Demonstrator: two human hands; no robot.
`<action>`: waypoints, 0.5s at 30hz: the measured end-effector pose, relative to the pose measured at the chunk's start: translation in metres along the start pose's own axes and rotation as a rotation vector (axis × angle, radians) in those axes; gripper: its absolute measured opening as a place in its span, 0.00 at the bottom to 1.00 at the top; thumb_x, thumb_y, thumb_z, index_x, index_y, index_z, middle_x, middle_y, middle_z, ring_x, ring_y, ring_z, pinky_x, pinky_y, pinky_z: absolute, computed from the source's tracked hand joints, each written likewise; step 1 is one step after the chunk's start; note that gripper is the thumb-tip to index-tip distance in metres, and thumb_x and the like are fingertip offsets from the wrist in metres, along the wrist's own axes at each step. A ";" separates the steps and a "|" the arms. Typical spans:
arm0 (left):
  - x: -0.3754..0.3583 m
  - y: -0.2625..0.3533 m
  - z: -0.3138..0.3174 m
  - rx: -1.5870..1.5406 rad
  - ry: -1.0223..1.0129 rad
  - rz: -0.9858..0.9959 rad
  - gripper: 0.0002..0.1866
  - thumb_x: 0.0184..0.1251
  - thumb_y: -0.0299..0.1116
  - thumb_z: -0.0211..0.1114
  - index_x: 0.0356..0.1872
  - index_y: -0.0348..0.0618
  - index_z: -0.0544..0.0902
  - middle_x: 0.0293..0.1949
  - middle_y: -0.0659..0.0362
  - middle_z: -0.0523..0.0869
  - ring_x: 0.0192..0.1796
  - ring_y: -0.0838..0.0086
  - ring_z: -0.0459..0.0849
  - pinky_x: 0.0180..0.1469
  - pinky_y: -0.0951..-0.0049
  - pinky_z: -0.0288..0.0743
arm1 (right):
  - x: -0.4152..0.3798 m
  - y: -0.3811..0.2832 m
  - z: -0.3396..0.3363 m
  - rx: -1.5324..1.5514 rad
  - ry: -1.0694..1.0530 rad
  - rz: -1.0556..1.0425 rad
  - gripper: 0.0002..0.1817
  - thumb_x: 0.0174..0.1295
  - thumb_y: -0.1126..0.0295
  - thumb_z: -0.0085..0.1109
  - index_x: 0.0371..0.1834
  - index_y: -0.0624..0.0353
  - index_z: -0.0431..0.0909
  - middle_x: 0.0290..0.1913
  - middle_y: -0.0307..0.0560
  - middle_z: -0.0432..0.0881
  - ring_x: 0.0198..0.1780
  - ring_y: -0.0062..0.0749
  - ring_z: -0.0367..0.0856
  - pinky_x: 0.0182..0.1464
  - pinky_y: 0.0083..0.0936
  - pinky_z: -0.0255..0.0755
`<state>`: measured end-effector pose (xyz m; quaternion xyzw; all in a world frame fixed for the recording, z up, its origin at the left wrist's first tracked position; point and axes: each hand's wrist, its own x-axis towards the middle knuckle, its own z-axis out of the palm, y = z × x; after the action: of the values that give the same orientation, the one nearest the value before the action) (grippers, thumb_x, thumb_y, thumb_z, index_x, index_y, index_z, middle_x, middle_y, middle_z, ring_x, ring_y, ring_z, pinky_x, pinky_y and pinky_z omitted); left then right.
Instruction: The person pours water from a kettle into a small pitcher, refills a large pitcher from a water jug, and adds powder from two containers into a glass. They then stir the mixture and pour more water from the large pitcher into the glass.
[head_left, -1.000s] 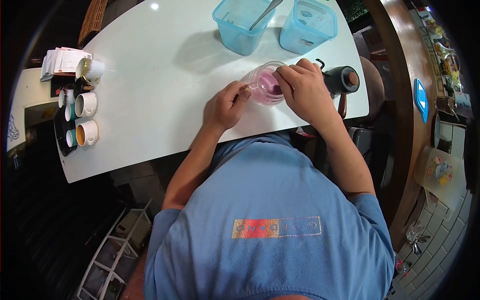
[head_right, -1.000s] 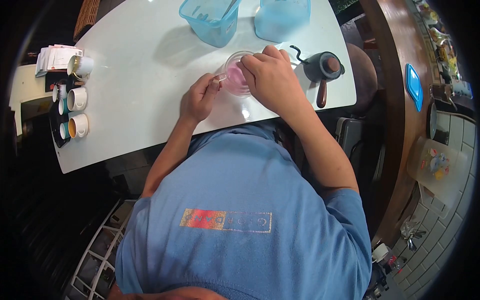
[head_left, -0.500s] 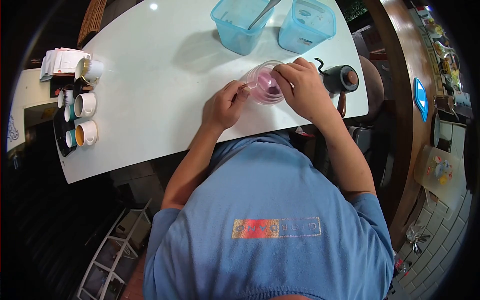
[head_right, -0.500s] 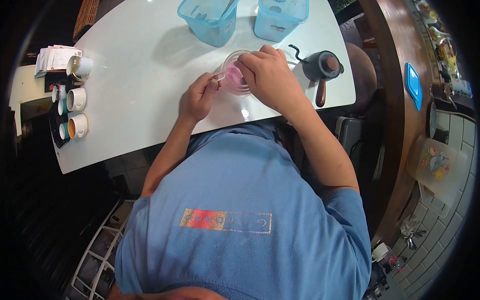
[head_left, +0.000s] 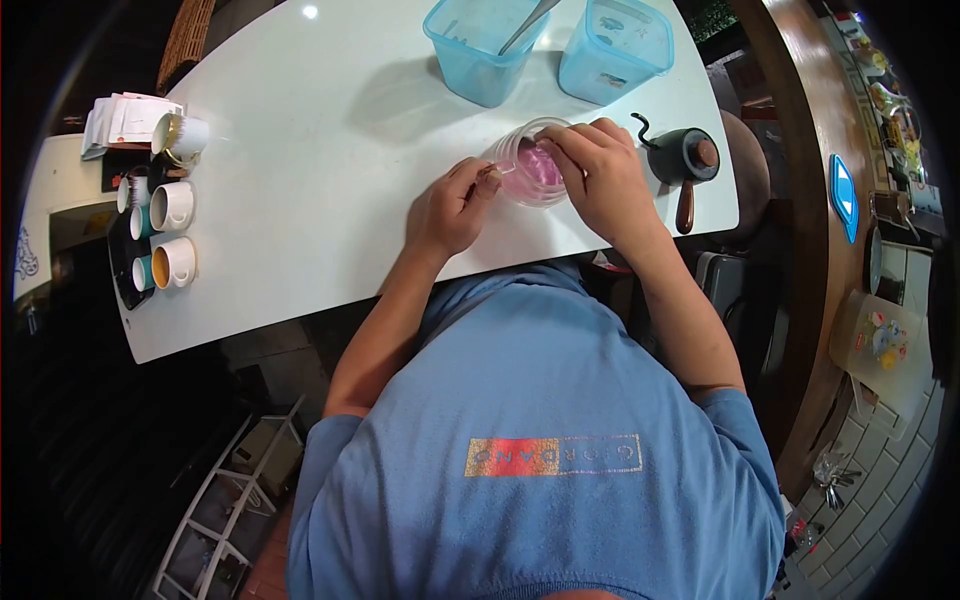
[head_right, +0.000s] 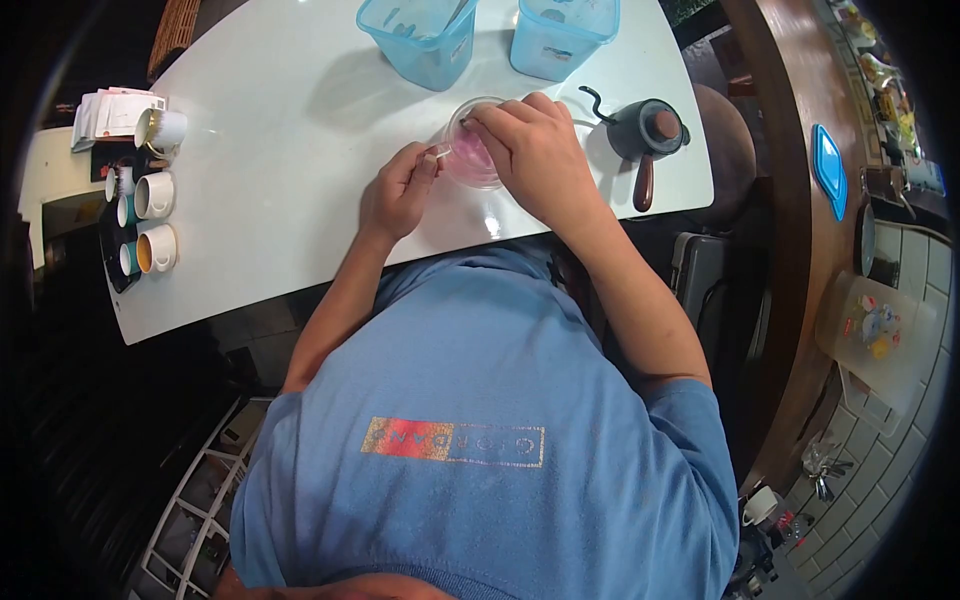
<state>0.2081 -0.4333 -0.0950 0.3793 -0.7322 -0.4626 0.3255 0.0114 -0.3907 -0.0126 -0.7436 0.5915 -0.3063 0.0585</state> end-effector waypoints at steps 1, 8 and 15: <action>-0.001 -0.001 0.000 0.000 0.000 -0.001 0.19 0.75 0.47 0.51 0.39 0.40 0.79 0.29 0.63 0.81 0.30 0.80 0.77 0.35 0.79 0.71 | 0.000 0.000 -0.001 0.000 0.000 0.001 0.07 0.61 0.72 0.57 0.41 0.59 0.81 0.34 0.44 0.83 0.38 0.41 0.75 0.46 0.33 0.68; -0.001 0.000 -0.001 -0.003 -0.040 -0.085 0.20 0.75 0.48 0.51 0.41 0.39 0.80 0.29 0.63 0.81 0.30 0.80 0.77 0.35 0.78 0.71 | 0.001 -0.003 -0.014 -0.073 -0.080 0.035 0.06 0.61 0.72 0.56 0.38 0.59 0.81 0.33 0.45 0.83 0.37 0.42 0.75 0.45 0.34 0.69; -0.001 0.003 -0.002 0.007 -0.035 -0.087 0.20 0.75 0.48 0.51 0.41 0.39 0.79 0.28 0.64 0.81 0.30 0.81 0.77 0.35 0.78 0.71 | -0.001 -0.001 -0.002 0.175 -0.010 0.059 0.07 0.61 0.71 0.56 0.38 0.58 0.81 0.30 0.44 0.82 0.36 0.43 0.76 0.45 0.35 0.69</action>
<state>0.2094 -0.4319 -0.0919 0.4036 -0.7223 -0.4803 0.2910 0.0107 -0.3890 -0.0106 -0.7195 0.5836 -0.3513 0.1354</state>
